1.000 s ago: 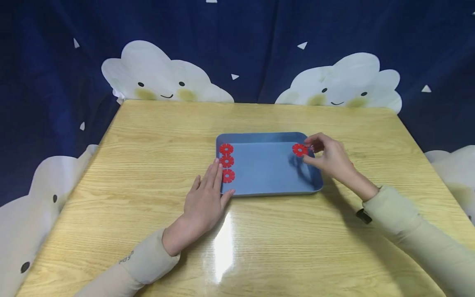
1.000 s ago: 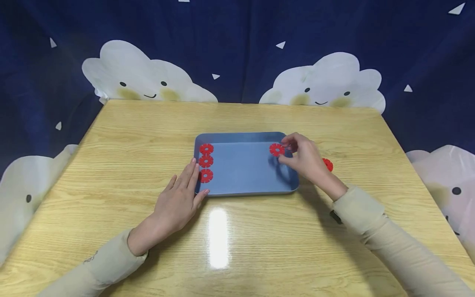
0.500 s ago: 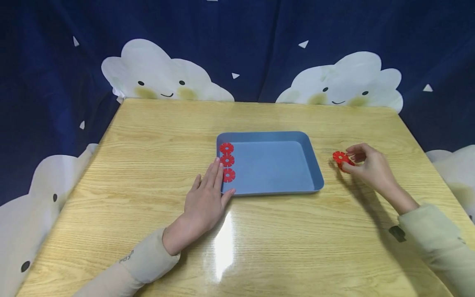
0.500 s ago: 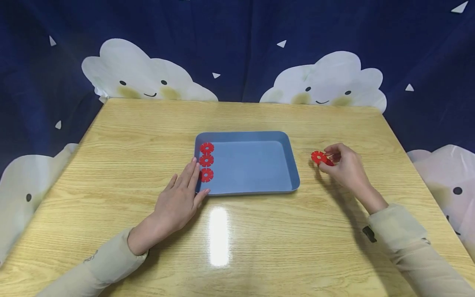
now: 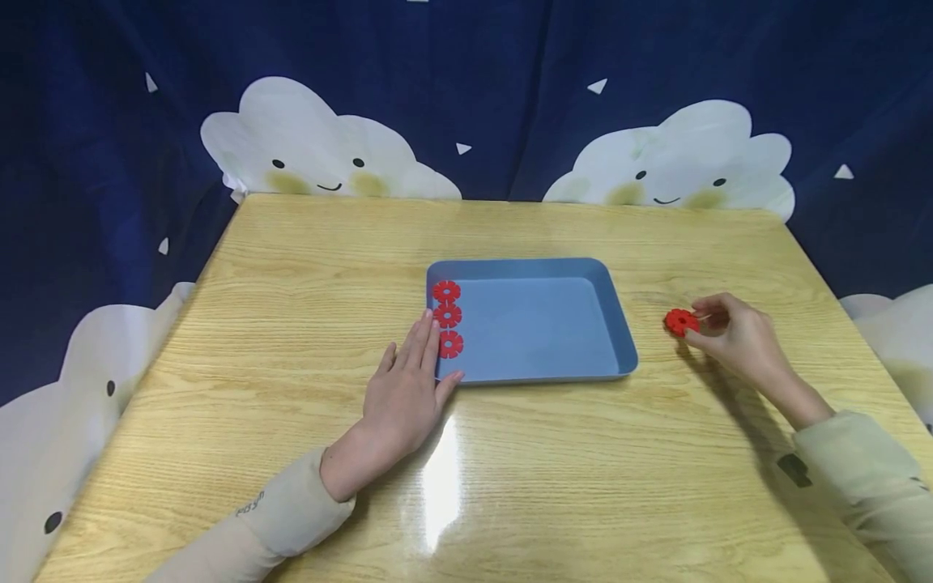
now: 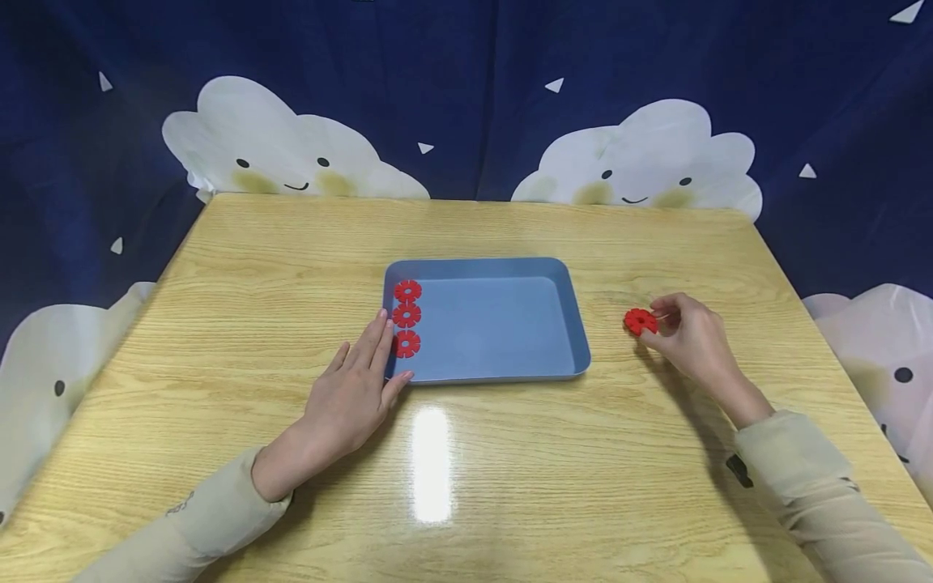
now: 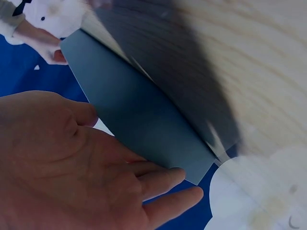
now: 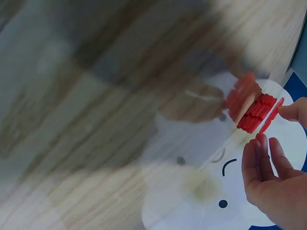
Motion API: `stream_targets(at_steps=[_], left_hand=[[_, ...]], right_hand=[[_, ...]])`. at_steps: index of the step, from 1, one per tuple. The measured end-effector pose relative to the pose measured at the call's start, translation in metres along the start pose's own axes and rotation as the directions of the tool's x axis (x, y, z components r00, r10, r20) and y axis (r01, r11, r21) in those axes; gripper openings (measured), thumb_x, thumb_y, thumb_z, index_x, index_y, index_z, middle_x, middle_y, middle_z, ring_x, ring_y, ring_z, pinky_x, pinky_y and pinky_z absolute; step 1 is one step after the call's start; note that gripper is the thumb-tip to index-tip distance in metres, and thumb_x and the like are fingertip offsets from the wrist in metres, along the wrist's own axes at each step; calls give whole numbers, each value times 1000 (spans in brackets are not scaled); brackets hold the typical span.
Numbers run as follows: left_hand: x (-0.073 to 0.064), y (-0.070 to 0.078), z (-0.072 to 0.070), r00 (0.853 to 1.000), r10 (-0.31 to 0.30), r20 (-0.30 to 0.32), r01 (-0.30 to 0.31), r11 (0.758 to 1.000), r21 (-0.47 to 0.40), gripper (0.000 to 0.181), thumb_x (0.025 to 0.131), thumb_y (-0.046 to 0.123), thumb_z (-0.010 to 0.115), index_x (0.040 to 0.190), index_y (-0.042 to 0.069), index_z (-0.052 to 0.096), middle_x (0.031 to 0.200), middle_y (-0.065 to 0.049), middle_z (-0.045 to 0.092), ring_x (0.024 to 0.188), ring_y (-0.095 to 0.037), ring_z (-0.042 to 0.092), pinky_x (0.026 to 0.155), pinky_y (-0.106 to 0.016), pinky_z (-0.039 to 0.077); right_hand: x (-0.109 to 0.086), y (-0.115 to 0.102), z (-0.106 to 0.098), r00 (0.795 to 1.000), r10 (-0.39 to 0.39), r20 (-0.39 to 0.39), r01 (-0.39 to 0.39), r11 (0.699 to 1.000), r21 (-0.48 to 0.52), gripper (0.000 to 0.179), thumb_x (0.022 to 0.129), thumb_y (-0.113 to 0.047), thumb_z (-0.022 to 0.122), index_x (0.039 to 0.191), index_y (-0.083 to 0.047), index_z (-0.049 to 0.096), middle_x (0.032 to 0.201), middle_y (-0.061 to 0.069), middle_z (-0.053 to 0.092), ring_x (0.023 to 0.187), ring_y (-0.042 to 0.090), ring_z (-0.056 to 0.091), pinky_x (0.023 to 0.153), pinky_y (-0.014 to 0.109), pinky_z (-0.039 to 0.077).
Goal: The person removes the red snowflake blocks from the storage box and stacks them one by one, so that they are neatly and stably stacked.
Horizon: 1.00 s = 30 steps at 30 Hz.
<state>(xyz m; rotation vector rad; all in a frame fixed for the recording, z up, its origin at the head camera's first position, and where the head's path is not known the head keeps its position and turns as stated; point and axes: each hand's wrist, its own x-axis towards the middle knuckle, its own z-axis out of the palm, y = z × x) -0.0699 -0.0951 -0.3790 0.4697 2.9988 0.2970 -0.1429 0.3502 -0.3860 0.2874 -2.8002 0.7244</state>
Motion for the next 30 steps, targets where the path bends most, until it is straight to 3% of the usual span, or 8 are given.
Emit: stream_targets(at_steps=[3, 7, 11, 20, 26, 30], left_hand=[[0, 0, 0, 1000, 1, -8, -1, 1000, -6, 75, 103, 48, 39, 155, -1, 17, 164, -12, 6, 149, -25, 10, 117, -50, 19], [0, -1, 1, 1000, -2, -9, 2, 1000, -5, 74, 104, 48, 39, 155, -1, 16, 164, -12, 6, 149, -24, 10, 117, -49, 19], [0, 0, 2, 1000, -3, -7, 3, 1000, 3, 75, 104, 49, 38, 155, 0, 16, 164, -12, 6, 149, -24, 10, 117, -49, 19], [0, 0, 2, 1000, -5, 4, 5, 1000, 10, 75, 103, 50, 38, 156, 0, 15, 164, -11, 4, 149, -24, 8, 117, -48, 18], [0, 0, 2, 1000, -7, 3, 7, 1000, 9, 76, 103, 50, 38, 156, 0, 15, 164, -12, 4, 149, -24, 9, 117, -48, 18], [0, 0, 2, 1000, -8, 2, 8, 1000, 7, 76, 103, 49, 39, 156, 0, 15, 164, -12, 5, 149, -24, 9, 117, -48, 18]], right_hand=[[-1, 1, -1, 1000, 2, -2, -2, 1000, -5, 39, 75, -3, 82, 109, 6, 64, 98, 24, 68, 76, 27, 64, 63, 2, 37], [0, 4, 0, 1000, -15, 2, 15, 1000, -3, 39, 75, -2, 81, 109, 8, 64, 97, 26, 67, 79, 38, 63, 63, 2, 36], [-1, 6, 1, 1000, -9, 15, 9, 1000, -1, 39, 76, -2, 80, 109, 9, 63, 97, 27, 66, 80, 40, 62, 63, 3, 35], [-2, 0, -4, 1000, 17, 22, -17, 1000, 4, 37, 78, -5, 80, 109, 7, 63, 100, 25, 67, 80, 26, 62, 64, 5, 38], [4, -15, -2, 999, -27, -19, 28, 999, 22, 36, 77, -4, 80, 108, 5, 65, 101, 22, 66, 84, 37, 62, 68, 11, 40], [14, -38, 4, 993, -91, -76, 94, 995, 41, 35, 77, -4, 79, 108, 2, 66, 101, 18, 66, 84, 35, 62, 70, 15, 41]])
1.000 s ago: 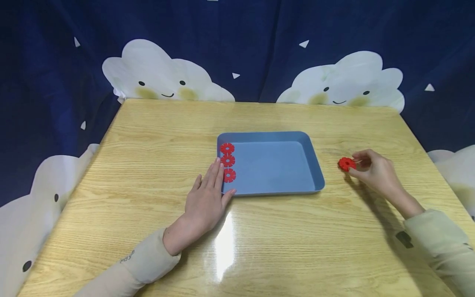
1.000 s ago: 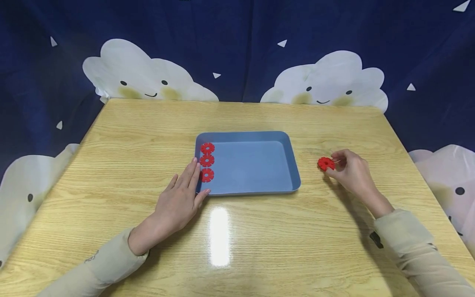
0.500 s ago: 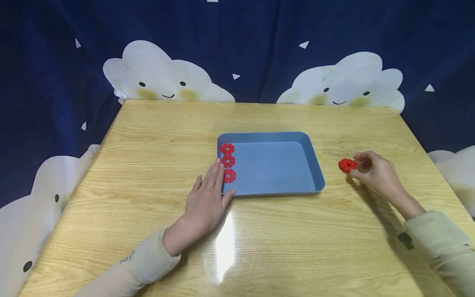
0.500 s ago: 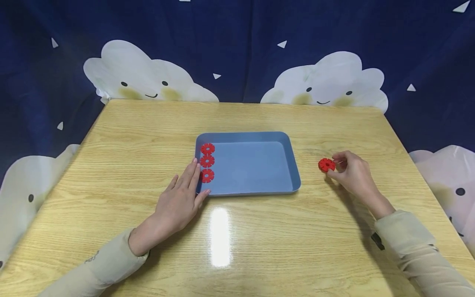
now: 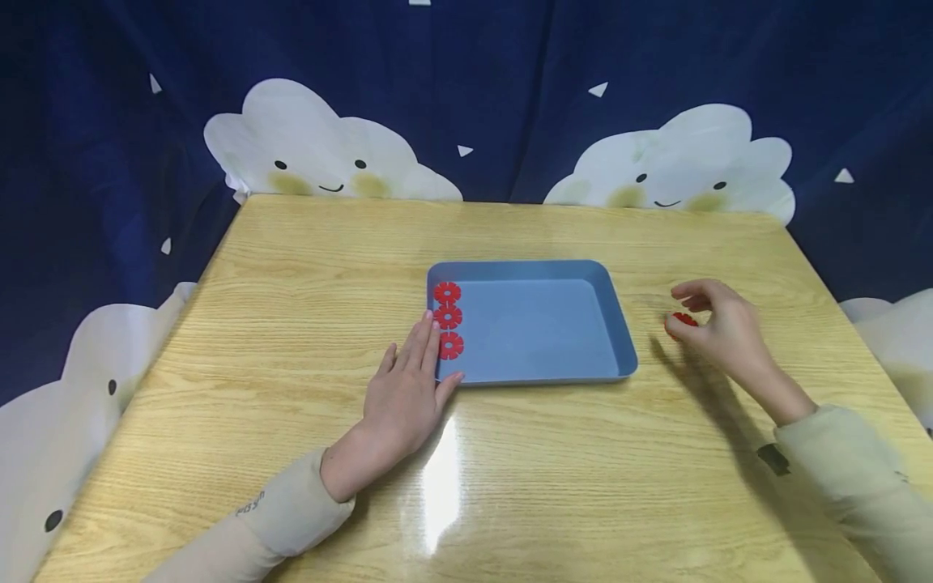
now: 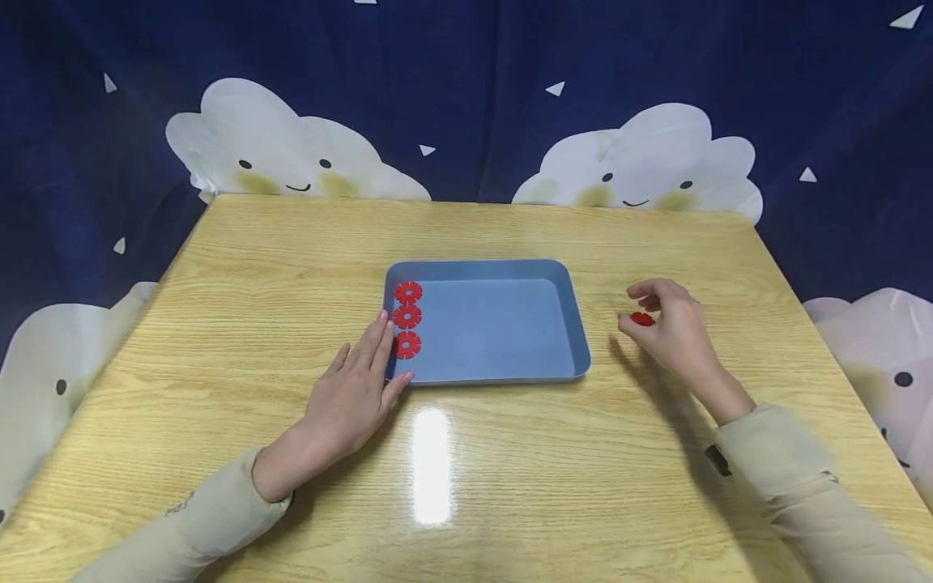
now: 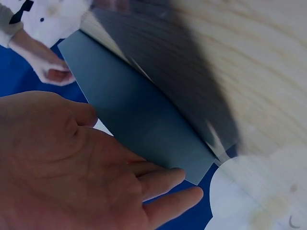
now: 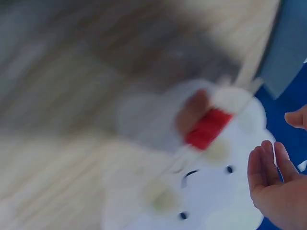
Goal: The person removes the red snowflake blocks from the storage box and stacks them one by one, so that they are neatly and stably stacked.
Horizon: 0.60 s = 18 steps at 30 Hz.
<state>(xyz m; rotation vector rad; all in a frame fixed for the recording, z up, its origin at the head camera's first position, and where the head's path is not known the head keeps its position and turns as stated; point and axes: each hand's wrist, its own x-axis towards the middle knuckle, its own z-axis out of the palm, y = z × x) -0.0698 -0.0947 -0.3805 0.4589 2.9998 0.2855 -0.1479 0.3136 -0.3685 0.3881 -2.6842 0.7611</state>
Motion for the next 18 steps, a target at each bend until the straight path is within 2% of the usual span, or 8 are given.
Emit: stream_targets(at_steps=[4, 6, 8, 11, 18], left_hand=[[0, 1, 0, 1000, 2, -1, -2, 1000, 2, 76, 103, 49, 39, 155, 0, 15, 164, -12, 5, 149, -24, 10, 117, -49, 18], [0, 0, 0, 1000, 1, -1, -1, 1000, 2, 76, 103, 49, 39, 155, 0, 15, 164, -12, 5, 149, -24, 10, 117, -49, 18], [0, 0, 0, 1000, 3, -3, -3, 1000, 1, 75, 103, 49, 39, 155, -1, 16, 164, -12, 6, 149, -24, 10, 117, -49, 18], [0, 0, 0, 1000, 5, -5, -5, 1000, -1, 75, 104, 49, 38, 155, -1, 16, 164, -12, 5, 149, -24, 10, 117, -49, 18], [0, 0, -1, 1000, 6, -9, -6, 1000, -2, 75, 103, 49, 39, 155, -1, 16, 164, -13, 6, 149, -25, 11, 117, -50, 19]], right_hand=[[11, -27, 14, 997, -74, -17, 74, 996, 56, 33, 77, -2, 78, 108, 1, 66, 100, 17, 66, 85, 31, 64, 69, 16, 43], [16, -42, 23, 995, -101, -1, 101, 991, 88, 32, 78, -1, 78, 107, 2, 66, 101, 16, 66, 86, 32, 64, 70, 22, 48], [20, -57, 33, 991, -132, 18, 129, 984, 119, 32, 77, 1, 78, 107, 2, 65, 100, 15, 66, 86, 32, 65, 73, 34, 49], [28, -77, 50, 982, -183, 44, 174, 970, 168, 31, 77, 2, 78, 105, 2, 65, 99, 14, 66, 86, 32, 65, 75, 45, 51], [37, -117, 89, 946, -303, 113, 262, 924, 277, 30, 79, -3, 79, 105, 1, 65, 98, 13, 66, 86, 31, 64, 76, 46, 53]])
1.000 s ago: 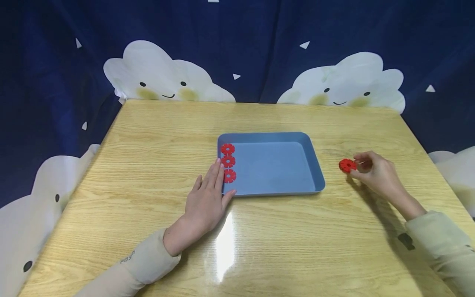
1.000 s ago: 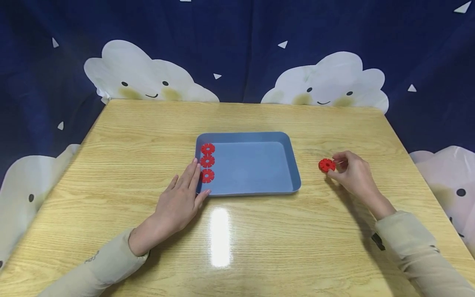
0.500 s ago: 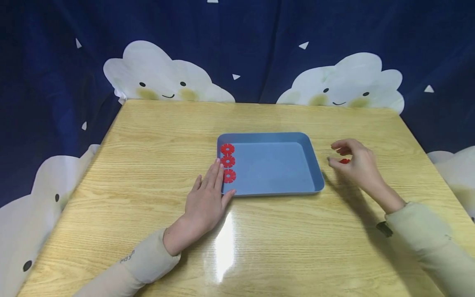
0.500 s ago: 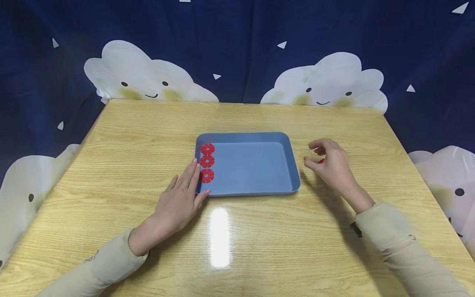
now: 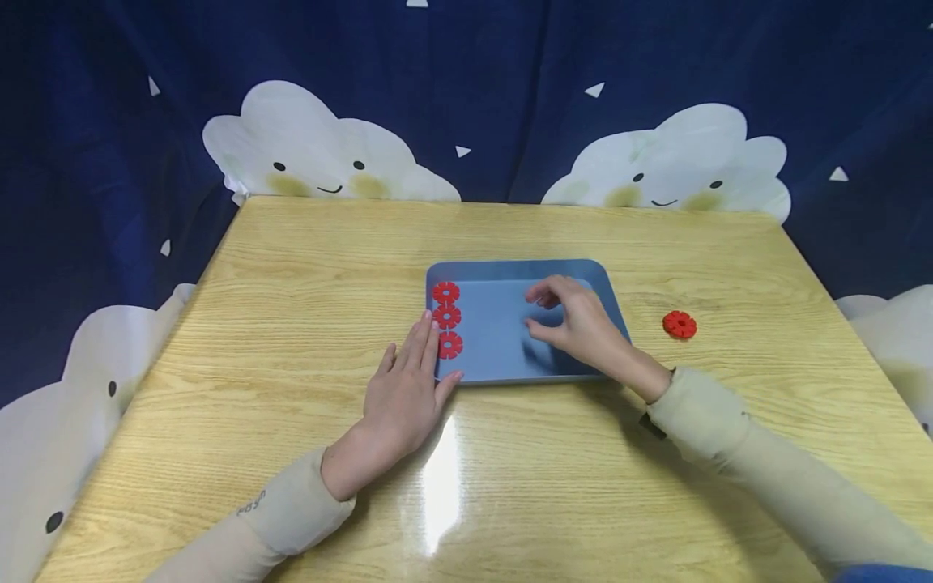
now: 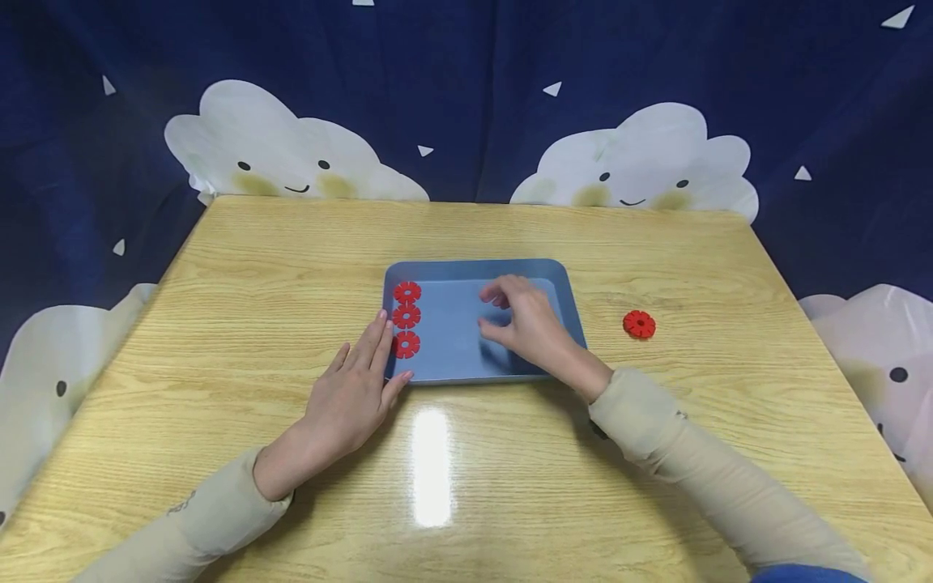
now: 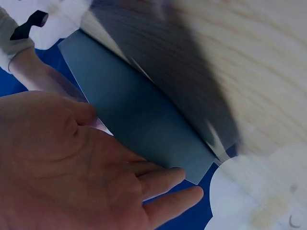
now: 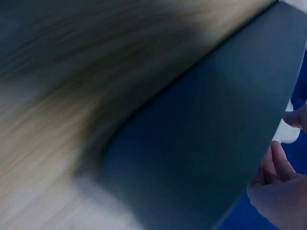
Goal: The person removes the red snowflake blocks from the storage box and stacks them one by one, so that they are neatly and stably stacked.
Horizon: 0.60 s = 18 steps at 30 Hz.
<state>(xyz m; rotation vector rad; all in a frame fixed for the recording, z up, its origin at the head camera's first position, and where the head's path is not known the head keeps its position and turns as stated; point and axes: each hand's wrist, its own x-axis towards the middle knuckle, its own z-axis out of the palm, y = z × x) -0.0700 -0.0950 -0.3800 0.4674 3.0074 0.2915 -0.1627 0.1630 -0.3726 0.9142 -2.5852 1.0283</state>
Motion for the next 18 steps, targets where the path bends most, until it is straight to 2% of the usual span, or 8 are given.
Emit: stream_targets(at_steps=[5, 12, 18], left_hand=[[1, 0, -1, 1000, -5, 5, 5, 1000, 7, 76, 103, 49, 40, 155, -1, 16, 164, -13, 6, 149, -25, 11, 116, -50, 20], [1, 0, -1, 1000, 5, 15, -5, 1000, 18, 74, 104, 48, 36, 155, -2, 15, 164, -13, 5, 149, -25, 11, 116, -50, 20], [0, -1, -1, 1000, 16, 12, -16, 999, 31, 72, 105, 47, 34, 155, -3, 16, 163, -15, 5, 149, -26, 11, 116, -51, 22]], right_hand=[[13, -17, 28, 996, 1, 89, -4, 1000, 29, 31, 78, -3, 80, 104, 2, 65, 99, 13, 67, 88, 30, 64, 78, 43, 54], [22, -33, 59, 979, 34, 201, -44, 998, 48, 34, 78, -6, 81, 107, 2, 65, 101, 10, 67, 91, 23, 63, 81, 34, 53], [26, -36, 75, 969, 68, 237, -73, 997, 16, 40, 76, -13, 85, 106, 3, 65, 99, 11, 67, 89, 23, 63, 80, 31, 53]])
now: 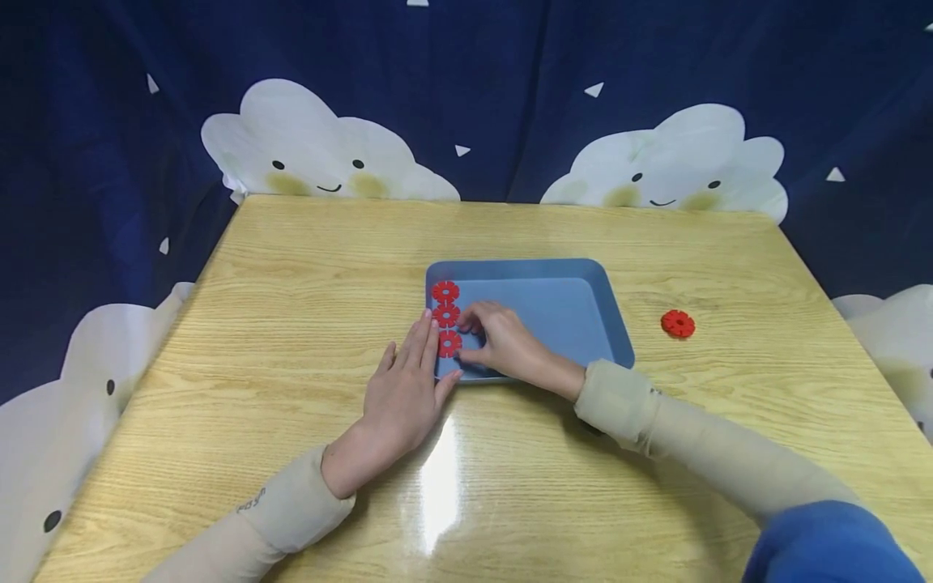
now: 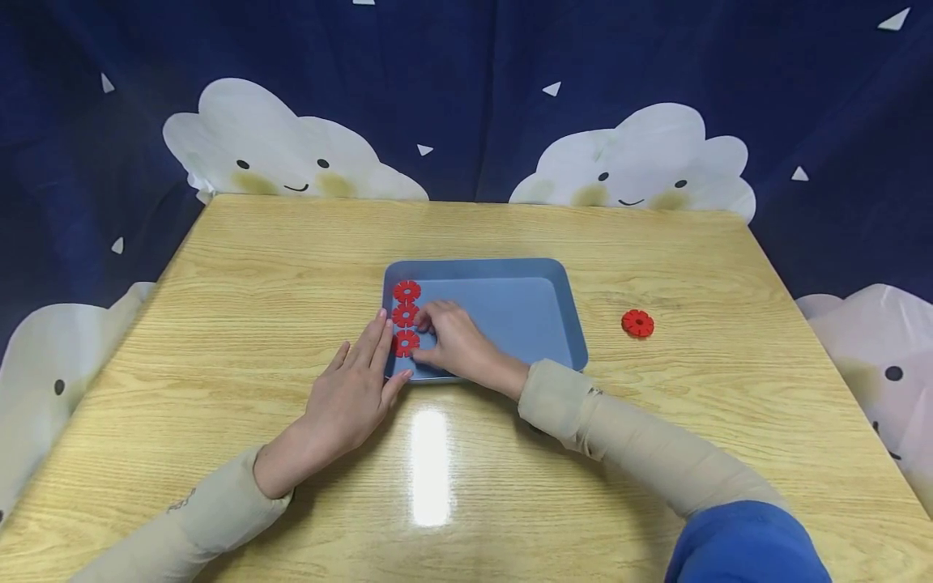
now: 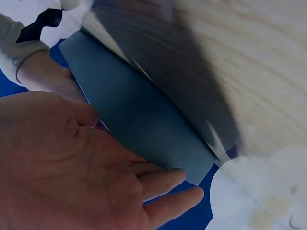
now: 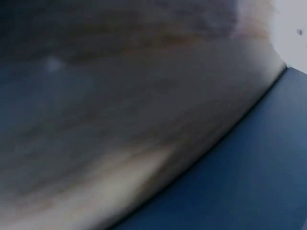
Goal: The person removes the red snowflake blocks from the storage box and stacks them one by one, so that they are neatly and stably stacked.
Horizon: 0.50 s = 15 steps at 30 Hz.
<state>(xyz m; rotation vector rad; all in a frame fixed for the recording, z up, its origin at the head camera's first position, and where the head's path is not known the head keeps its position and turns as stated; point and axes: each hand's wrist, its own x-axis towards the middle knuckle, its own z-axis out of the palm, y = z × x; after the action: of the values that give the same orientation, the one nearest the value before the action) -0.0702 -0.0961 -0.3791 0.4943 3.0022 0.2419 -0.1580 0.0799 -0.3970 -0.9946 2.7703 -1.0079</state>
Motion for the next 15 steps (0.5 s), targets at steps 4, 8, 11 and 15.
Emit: stream_targets(at_steps=[4, 8, 11, 15], left_hand=[[0, 0, -1, 1000, 1, 4, -1, 1000, 9, 72, 105, 47, 34, 155, -3, 16, 163, -15, 5, 149, -26, 11, 116, -50, 21], [0, -1, -1, 1000, 5, 1, -5, 1000, 6, 72, 105, 47, 33, 154, -3, 16, 163, -15, 5, 149, -26, 11, 116, -50, 22], [0, -1, 0, 1000, 7, -1, -7, 1000, 3, 72, 105, 47, 32, 155, -3, 16, 163, -15, 6, 149, -26, 11, 116, -50, 22], [0, -1, 0, 1000, 10, -7, -10, 1000, -1, 72, 105, 47, 32, 155, -3, 16, 163, -15, 6, 149, -26, 11, 116, -50, 21]], right_hand=[[4, -1, 6, 1000, 23, -6, -23, 1000, -13, 41, 75, -18, 86, 104, 2, 65, 96, 10, 66, 88, 20, 61, 78, 28, 51], [6, -1, 10, 1000, 25, -3, -25, 999, -22, 39, 75, -18, 86, 102, 0, 65, 93, 8, 64, 87, 18, 58, 75, 28, 49], [8, -2, 13, 1000, 12, 6, -12, 999, -39, 38, 74, -17, 85, 101, -1, 64, 93, 7, 64, 88, 18, 56, 76, 28, 47], [8, -3, 14, 1000, 7, 12, -6, 998, -61, 39, 73, -15, 84, 102, -1, 64, 94, 7, 64, 90, 19, 56, 78, 29, 48]])
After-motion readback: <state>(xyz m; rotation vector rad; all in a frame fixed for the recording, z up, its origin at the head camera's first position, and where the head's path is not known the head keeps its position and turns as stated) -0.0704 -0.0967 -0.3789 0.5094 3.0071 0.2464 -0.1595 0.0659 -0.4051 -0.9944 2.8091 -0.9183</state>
